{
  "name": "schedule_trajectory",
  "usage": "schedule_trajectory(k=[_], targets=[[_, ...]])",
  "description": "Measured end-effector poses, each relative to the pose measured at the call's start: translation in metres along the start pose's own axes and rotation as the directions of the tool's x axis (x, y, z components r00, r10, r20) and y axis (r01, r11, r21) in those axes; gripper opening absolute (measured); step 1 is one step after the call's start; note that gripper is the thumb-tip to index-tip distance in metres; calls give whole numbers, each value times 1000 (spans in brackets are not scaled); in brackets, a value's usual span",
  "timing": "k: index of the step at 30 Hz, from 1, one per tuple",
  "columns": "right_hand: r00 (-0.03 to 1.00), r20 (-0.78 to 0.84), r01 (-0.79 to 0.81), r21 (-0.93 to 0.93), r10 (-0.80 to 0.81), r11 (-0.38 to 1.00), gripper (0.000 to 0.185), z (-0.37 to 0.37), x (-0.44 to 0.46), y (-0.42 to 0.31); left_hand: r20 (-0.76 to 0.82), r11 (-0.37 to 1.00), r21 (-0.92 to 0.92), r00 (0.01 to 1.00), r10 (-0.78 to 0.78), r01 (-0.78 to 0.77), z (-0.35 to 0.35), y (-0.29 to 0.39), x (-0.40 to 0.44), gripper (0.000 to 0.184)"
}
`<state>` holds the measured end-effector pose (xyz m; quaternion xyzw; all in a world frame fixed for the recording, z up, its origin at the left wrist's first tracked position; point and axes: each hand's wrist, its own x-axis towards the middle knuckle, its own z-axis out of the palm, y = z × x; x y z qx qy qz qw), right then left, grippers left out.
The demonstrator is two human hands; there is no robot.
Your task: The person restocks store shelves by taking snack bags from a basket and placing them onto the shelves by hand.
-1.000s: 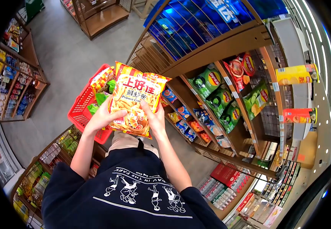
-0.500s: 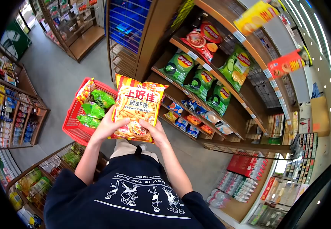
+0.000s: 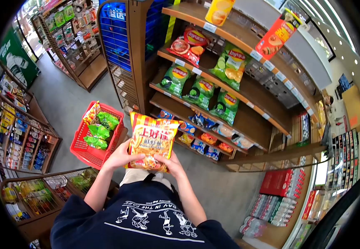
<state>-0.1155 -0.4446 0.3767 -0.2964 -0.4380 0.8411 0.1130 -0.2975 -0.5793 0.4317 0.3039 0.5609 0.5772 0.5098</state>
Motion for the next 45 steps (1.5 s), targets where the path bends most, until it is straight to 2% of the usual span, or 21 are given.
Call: schedule_trajectory(k=[4, 5, 8, 10, 14, 16, 18, 20, 22, 26, 30, 32, 34, 36, 37, 38, 40, 41, 42, 44, 45], targets=[[997, 38, 73, -120, -69, 990, 59, -9, 3, 7, -13, 978, 209, 1000, 0, 3, -2, -6, -8, 57], [997, 47, 71, -111, -66, 991, 59, -11, 5, 7, -32, 983, 176, 999, -44, 49, -2, -8, -8, 57], [994, 84, 77, -108, -69, 991, 58, -15, 5, 0, -43, 975, 221, 999, -7, 16, 1, -12, 1, 58], [997, 65, 43, -176, -32, 983, 63, -23, 7, -7, -20, 964, 261, 999, -44, 48, 3, -7, 13, 58], [993, -8, 118, -191, -122, 975, 59, -37, 12, -2, 29, 922, 384, 997, -69, 53, 3, -15, 46, 57], [992, -71, 85, -243, -105, 966, 58, -46, 17, -3, 15, 923, 380, 997, -74, 62, 7, -17, 61, 54], [981, -117, 97, -379, -152, 920, 57, -58, 28, -3, 0, 856, 508, 994, -109, 94, 7, -23, 79, 53], [976, -151, 93, -356, -156, 930, 55, -62, 34, -13, -4, 881, 461, 994, -113, 102, 9, -23, 97, 49], [956, -172, 126, -490, -237, 863, 54, -63, 43, -24, -10, 875, 477, 995, -95, 88, 8, -19, 113, 46], [929, -216, 157, -507, -301, 847, 52, -62, 74, -34, -23, 905, 419, 998, -65, 69, -10, -23, 151, 44], [953, -216, 46, -587, -211, 808, 53, -70, 119, -30, -92, 944, 322, 995, -43, 71, -36, -31, 190, 43], [930, -199, 82, -708, -310, 702, 54, -76, 142, -29, -144, 962, 263, 989, -28, 66, -46, -33, 210, 41], [943, -225, 1, -737, -247, 676, 52, -68, 157, -49, -168, 963, 265, 986, 2, 43, -57, -39, 228, 38], [942, -155, 12, -870, -297, 493, 52, -81, 174, -52, -201, 983, 171, 975, 98, -64, -62, -55, 249, 36], [949, -148, 9, -869, -278, 494, 55, -85, 183, -53, -140, 981, 193, 990, 13, 14, -69, -53, 254, 36], [952, -141, 10, -872, -271, 489, 55, -93, 192, -53, -150, 982, 186, 989, 12, 16, -73, -50, 259, 36], [939, 11, 78, -980, -344, 183, 63, -106, 208, -51, -173, 988, 151, 985, -4, 31, -76, -44, 270, 36], [940, 9, 76, -980, -340, 184, 63, -112, 215, -46, -173, 988, 149, 985, -9, 35, -79, -43, 278, 36], [922, -54, 70, -951, -383, 302, 54, -114, 222, -42, -162, 992, 122, 987, 5, 15, -81, -45, 286, 37], [903, -127, 65, -905, -411, 421, 46, -131, 233, -26, -152, 996, 95, 988, 11, 3, -82, -57, 301, 38], [914, -119, 58, -908, -388, 414, 61, -134, 242, -20, -142, 994, 101, 989, 49, -34, -85, -65, 309, 39]])
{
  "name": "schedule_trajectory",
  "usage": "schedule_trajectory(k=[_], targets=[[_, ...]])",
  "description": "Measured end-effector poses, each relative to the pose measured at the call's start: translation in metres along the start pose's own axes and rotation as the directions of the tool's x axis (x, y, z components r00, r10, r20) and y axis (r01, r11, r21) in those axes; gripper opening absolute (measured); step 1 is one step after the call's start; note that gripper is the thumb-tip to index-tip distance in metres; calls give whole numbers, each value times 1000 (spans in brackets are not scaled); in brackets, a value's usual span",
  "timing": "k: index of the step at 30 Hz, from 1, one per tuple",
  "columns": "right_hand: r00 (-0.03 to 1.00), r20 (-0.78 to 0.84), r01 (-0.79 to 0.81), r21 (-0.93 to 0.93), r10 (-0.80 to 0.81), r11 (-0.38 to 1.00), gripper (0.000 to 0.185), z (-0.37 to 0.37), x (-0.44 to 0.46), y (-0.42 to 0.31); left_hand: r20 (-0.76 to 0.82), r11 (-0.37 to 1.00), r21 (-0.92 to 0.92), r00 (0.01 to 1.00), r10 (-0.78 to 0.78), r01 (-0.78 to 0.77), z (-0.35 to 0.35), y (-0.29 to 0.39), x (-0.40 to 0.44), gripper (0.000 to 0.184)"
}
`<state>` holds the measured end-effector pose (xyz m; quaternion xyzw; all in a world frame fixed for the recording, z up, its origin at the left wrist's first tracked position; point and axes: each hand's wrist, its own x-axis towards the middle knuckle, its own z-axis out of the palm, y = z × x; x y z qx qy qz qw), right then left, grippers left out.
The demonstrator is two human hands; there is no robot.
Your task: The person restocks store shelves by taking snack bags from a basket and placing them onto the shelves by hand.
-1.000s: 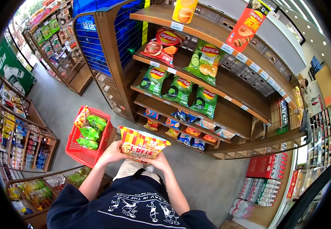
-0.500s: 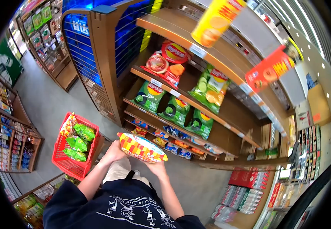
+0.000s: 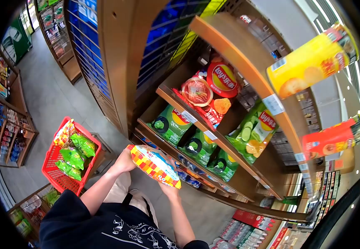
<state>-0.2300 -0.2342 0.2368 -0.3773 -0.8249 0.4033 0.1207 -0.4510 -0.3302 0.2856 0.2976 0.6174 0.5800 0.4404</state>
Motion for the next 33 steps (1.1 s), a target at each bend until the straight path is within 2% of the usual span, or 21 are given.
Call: schedule_trajectory(k=[2, 3, 6, 7, 8, 10, 11, 12, 13, 16, 17, 18, 20, 21, 22, 24, 25, 27, 29, 30, 33], targets=[[983, -130, 133, -10, -133, 991, 76, 13, 8, 12, -41, 996, -15, 995, 89, -90, 6, -26, 17, 37], [982, -146, 125, 3, -123, 992, 76, 17, 17, 10, -25, 996, 1, 996, 88, -88, 10, -39, 27, 37], [986, -165, 67, 258, -24, 964, 52, 23, 34, 12, 64, 944, 39, 944, 325, -327, 13, -79, 49, 42], [981, -188, 106, 267, -56, 958, 56, 34, 38, 22, 65, 945, 43, 944, 322, -326, 11, -89, 55, 42], [984, -175, 48, 476, 42, 878, 60, 44, 42, 33, 86, 931, 46, 930, 359, -363, 13, -99, 58, 41], [946, -323, 190, 472, -32, 861, 71, 70, 47, 75, 105, 929, 4, 925, 366, -369, 21, -114, 59, 43], [976, -211, 136, 782, 52, 609, 59, 74, 52, 86, 101, 927, 11, 922, 373, -376, 24, -121, 62, 43], [986, -94, 57, 965, 135, 258, 48, 75, 59, 81, 100, 910, 45, 908, 407, -413, 26, -128, 65, 43], [982, -92, 64, 983, 165, 170, 46, 83, 65, 92, 101, 890, 79, 892, 441, -449, 29, -137, 68, 45], [959, -182, 137, 969, 215, 206, 41, 101, 75, 138, 96, 877, 88, 880, 465, -473, 32, -166, 79, 43], [946, -137, 99, 985, 293, 141, 42, 105, 81, 156, 96, 871, 73, 873, 479, -486, 33, -176, 83, 43], [943, -251, 150, 907, 218, 393, 40, 116, 86, 183, 92, 864, 76, 866, 492, -498, 34, -186, 86, 42], [928, -79, 34, 991, 365, 128, 43, 119, 112, 229, 78, 842, 62, 843, 532, -536, 35, -204, 93, 41], [970, -111, 92, 991, 215, 95, 48, 118, 115, 239, 75, 825, 61, 827, 557, -561, 35, -215, 98, 41], [964, -116, 86, 987, 239, 132, 47, 122, 116, 241, 91, 813, 43, 813, 575, -580, 35, -229, 104, 42], [923, -378, 250, 730, 70, 636, 32, 152, 120, 292, 96, 796, 27, 795, 600, -604, 35, -254, 114, 42], [880, -473, 359, 612, -37, 705, 32, 157, 123, 286, 96, 779, 3, 776, 624, -627, 35, -265, 118, 42], [749, -606, 537, 317, -268, 782, 32, 156, 125, 269, 100, 756, 10, 753, 650, -654, 36, -285, 122, 42], [570, -648, 649, -21, -504, 761, 32, 160, 123, 262, 82, 698, 7, 696, 713, -716, 37, -297, 121, 42], [601, -619, 669, 42, -506, 742, 34, 159, 124, 280, 85, 662, 35, 662, 745, -749, 39, -305, 122, 44], [575, -570, 685, -57, -587, 727, 37, 153, 117, 286, 95, 605, -14, 602, 793, -796, 40, -321, 114, 46]])
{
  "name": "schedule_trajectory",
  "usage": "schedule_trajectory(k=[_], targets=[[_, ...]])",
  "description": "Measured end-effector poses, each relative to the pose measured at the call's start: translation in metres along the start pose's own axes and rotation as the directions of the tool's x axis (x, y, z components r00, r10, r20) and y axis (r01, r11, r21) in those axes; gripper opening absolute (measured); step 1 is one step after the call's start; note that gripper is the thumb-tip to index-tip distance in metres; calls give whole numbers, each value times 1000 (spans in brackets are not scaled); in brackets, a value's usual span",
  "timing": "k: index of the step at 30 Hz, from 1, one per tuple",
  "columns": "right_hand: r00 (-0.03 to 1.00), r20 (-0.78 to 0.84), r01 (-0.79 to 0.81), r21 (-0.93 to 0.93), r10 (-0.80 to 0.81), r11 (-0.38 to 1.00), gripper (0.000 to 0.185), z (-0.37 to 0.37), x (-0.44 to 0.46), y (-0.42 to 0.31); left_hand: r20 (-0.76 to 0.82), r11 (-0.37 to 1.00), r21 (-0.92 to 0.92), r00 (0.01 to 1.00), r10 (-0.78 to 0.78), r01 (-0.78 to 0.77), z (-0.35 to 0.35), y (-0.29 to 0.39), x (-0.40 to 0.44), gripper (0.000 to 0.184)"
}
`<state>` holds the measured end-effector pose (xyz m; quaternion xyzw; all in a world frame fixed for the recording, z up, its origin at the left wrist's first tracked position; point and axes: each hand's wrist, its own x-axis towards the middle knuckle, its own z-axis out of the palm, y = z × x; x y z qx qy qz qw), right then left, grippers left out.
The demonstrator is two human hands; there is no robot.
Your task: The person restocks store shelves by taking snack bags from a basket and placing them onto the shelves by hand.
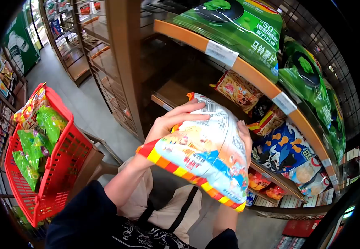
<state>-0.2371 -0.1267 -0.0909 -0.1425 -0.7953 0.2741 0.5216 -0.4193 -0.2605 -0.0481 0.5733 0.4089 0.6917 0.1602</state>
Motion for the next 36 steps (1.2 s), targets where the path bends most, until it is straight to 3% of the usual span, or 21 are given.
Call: schedule_trajectory(k=[4, 6, 8, 10, 12, 14, 15, 18, 20, 21, 24, 28, 31, 32, 36], targets=[[991, 64, 127, -125, -119, 984, 41, -7, 0, -16, 36, 990, 71, 993, 116, -118, 1, -3, -13, 49], [984, 82, 169, -164, -158, 972, 43, -12, 0, -23, 128, 955, 202, 973, 193, -216, -2, -12, -12, 54], [980, 94, 191, -180, -176, 965, 45, -17, 5, -27, 102, 982, 148, 990, 100, -115, 5, 5, -13, 52], [984, 71, 173, -179, -163, 968, 47, -22, 13, -32, 76, 998, 65, 997, -12, 7, 11, 4, -9, 61], [997, 21, 78, -163, -76, 984, 54, -26, 17, -46, 126, 981, 189, 992, 15, -39, 16, 9, 2, 73], [986, 29, 165, -200, -162, 966, 66, -35, 24, -37, 132, 966, 254, 987, -93, 57, 20, 12, 9, 68], [990, 25, 140, -247, -138, 959, 66, -35, 24, -31, 152, 969, 241, 984, -97, 58, 19, 8, 12, 63], [997, 40, -57, -70, 60, 996, 63, -34, 36, -14, 91, 977, 208, 993, -71, 50, 25, -10, 30, 36], [981, -50, -188, 43, 190, 981, 66, -36, 43, -30, 98, 981, 134, 983, -156, 142, 29, -14, 42, 49], [984, -66, -165, 8, 165, 986, 67, -33, 47, -25, 52, 985, 149, 994, -93, 85, 36, -12, 46, 37], [956, -53, -292, -56, 289, 955, 71, -34, 49, -19, 75, 959, 218, 977, -201, 180, 41, -22, 63, 40], [934, -62, -356, -127, 351, 926, 70, -34, 66, 2, 89, 951, 272, 980, -178, 148, 53, -34, 87, 38], [863, 2, -497, -166, 505, 851, 69, -39, 92, 16, 72, 950, 239, 971, -226, 203, 59, -46, 106, 43], [909, -10, -414, -145, 417, 899, 70, -37, 94, 31, 43, 933, 260, 962, -268, 249, 63, -45, 110, 46], [886, -38, -461, -194, 463, 866, 72, -37, 101, 32, 11, 909, 334, 963, -268, 249, 72, -43, 119, 53]])
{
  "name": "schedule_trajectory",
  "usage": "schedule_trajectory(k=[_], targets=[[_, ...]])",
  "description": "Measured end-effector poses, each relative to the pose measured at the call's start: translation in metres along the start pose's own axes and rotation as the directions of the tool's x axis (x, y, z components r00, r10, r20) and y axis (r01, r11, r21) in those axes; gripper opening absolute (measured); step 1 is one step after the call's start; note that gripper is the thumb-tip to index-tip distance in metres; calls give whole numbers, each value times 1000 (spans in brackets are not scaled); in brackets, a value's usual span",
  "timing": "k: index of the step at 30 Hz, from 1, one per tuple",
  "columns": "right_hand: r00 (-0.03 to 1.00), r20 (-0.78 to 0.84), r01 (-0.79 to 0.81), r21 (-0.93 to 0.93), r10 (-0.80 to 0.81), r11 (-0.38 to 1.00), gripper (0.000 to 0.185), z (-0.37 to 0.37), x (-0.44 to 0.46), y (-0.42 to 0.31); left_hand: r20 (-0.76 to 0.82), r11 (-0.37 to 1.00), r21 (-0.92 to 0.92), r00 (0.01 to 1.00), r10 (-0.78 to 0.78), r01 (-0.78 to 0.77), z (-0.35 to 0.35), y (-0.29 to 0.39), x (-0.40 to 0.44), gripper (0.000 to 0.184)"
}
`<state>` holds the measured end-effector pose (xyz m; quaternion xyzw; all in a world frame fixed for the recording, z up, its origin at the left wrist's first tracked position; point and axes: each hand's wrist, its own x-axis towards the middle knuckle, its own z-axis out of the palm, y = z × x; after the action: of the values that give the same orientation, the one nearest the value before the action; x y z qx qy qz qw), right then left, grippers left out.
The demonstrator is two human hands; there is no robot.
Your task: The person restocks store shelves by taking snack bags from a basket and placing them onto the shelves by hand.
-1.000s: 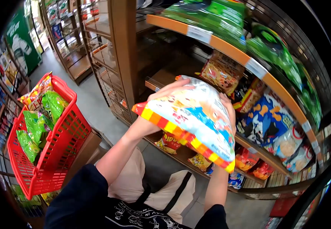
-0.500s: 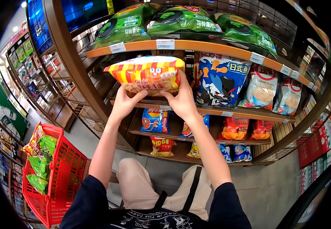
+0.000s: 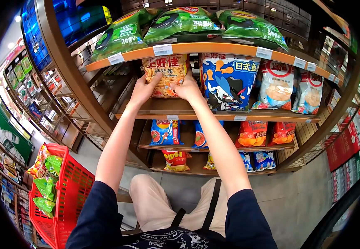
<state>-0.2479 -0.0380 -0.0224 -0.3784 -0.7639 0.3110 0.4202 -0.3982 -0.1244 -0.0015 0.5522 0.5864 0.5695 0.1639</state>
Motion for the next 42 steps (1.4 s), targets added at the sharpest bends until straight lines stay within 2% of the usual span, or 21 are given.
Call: schedule_trajectory(k=[2, 4, 6, 8, 10, 14, 16, 17, 20, 21, 22, 24, 26, 28, 30, 31, 33, 34, 35, 40, 42], targets=[[1000, -12, -6, 1, 6, 1000, 73, 3, -2, 0, -30, 1000, -2, 1000, -9, 9, 2, -3, 2, 55], [991, -33, -128, -30, 127, 991, 74, 6, -8, -5, -42, 1000, -1, 999, -10, 10, 3, -4, 4, 56], [991, -51, -132, -90, 128, 987, 75, 5, -12, -13, -47, 995, 83, 997, -58, 62, 5, -3, 12, 59], [983, -64, -179, -116, 173, 977, 76, 2, -18, -23, -59, 993, 102, 996, -62, 67, 4, -4, 16, 59], [987, -68, -153, -174, 144, 973, 77, 5, -18, -24, -69, 991, 117, 996, -62, 70, 4, -4, 19, 59], [991, -93, -113, -164, 99, 980, 62, 1, -25, -23, -29, 990, 104, 995, -92, 95, 2, 3, 17, 58], [980, 40, -183, -210, 195, 960, 61, -9, -36, -28, -1, 981, 119, 988, -155, 154, 3, -6, 20, 61], [975, 76, -191, -202, 210, 961, 40, -11, -40, -28, 2, 983, 52, 984, -178, 177, 5, -12, 27, 60], [984, -16, -173, -331, 177, 928, 35, 5, -43, -14, -26, 992, 8, 991, -129, 129, 6, -20, 37, 59], [982, 81, -129, -360, 169, 924, 48, -1, -50, -21, -26, 991, 6, 991, -132, 132, 7, -20, 37, 59], [982, 83, -129, -362, 170, 923, 48, 2, -54, -19, -24, 992, 13, 992, -126, 126, 8, -19, 37, 60], [993, -102, -93, -392, 57, 915, 59, 10, -64, -13, -21, 992, 18, 992, -123, 124, 9, -13, 29, 61], [990, -139, -80, -417, 23, 905, 62, 12, -73, -13, -89, 982, 134, 989, -121, 132, 9, 1, 8, 67], [980, -186, -19, -423, -66, 906, 63, 13, -77, -10, -84, 981, 157, 991, -102, 114, 1, -19, -5, 73], [977, -191, 4, -433, -97, 901, 65, 16, -77, -8, -280, 906, 416, 938, 206, -75, 0, -39, -23, 65], [972, -198, 28, -443, -128, 896, 67, 17, -76, -7, -281, 907, 416, 938, 203, -72, 0, -38, -31, 65], [975, -193, 14, -426, -106, 905, 70, 15, -76, -7, -122, 813, 571, 967, 222, -115, -3, -33, -45, 55], [978, -190, 0, -408, -85, 913, 72, 14, -76, -8, -119, 797, 591, 963, 241, -127, 1, -31, -50, 43], [986, -160, -30, -395, -36, 918, 74, 12, -75, -10, -121, 787, 607, 966, 228, -109, 3, -27, -53, 42], [984, -167, -9, -409, -65, 912, 72, 16, -74, -6, -151, 782, 621, 972, 179, -48, 5, -28, -54, 37], [985, -158, 3, -410, -74, 912, 71, 16, -73, -5, -138, 785, 611, 963, 231, -101, 5, -33, -54, 35]])
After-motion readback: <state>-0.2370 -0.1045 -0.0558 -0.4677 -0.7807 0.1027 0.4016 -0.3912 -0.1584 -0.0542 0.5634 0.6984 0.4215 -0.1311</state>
